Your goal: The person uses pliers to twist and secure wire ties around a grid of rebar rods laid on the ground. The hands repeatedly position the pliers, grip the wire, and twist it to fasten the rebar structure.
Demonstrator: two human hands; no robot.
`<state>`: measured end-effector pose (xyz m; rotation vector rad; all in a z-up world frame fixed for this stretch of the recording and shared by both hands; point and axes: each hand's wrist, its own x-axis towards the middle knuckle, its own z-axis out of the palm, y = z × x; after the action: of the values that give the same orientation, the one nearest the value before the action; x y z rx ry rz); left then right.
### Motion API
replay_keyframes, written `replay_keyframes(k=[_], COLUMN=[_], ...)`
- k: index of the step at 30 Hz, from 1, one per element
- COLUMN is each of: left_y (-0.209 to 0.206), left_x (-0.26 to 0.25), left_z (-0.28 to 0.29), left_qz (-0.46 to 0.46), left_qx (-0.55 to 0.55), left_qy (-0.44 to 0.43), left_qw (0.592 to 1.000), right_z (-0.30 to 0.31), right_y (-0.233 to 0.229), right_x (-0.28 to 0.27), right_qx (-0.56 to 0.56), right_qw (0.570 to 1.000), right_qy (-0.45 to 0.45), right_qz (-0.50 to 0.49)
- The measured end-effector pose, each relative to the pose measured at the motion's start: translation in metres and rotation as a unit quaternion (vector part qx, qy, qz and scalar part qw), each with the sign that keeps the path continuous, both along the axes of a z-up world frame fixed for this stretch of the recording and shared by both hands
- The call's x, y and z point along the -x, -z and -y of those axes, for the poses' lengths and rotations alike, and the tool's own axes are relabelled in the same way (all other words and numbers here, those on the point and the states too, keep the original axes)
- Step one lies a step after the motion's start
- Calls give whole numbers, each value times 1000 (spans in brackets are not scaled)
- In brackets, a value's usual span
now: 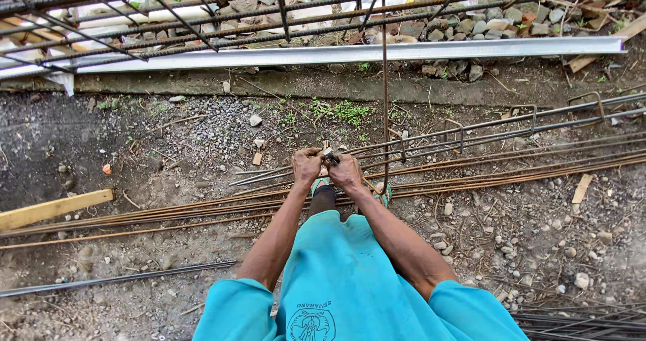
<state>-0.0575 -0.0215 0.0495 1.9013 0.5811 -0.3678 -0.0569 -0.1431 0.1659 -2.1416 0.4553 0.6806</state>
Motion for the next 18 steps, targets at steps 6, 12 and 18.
replay_keyframes(k=[6, 12, 18], left_y=[-24, 2, 2], left_x=[11, 19, 19], left_z=[-12, -8, -3], left_qz=[311, 264, 239], left_qx=[-33, -128, -161], left_qy=[82, 115, 135], left_qw=[946, 949, 948], right_z=[13, 25, 35], right_y=[175, 101, 35], right_x=[-21, -38, -44], right_qx=[61, -203, -192], right_qw=[989, 968, 970], right_qy=[-62, 81, 16], right_qz=[-118, -126, -151])
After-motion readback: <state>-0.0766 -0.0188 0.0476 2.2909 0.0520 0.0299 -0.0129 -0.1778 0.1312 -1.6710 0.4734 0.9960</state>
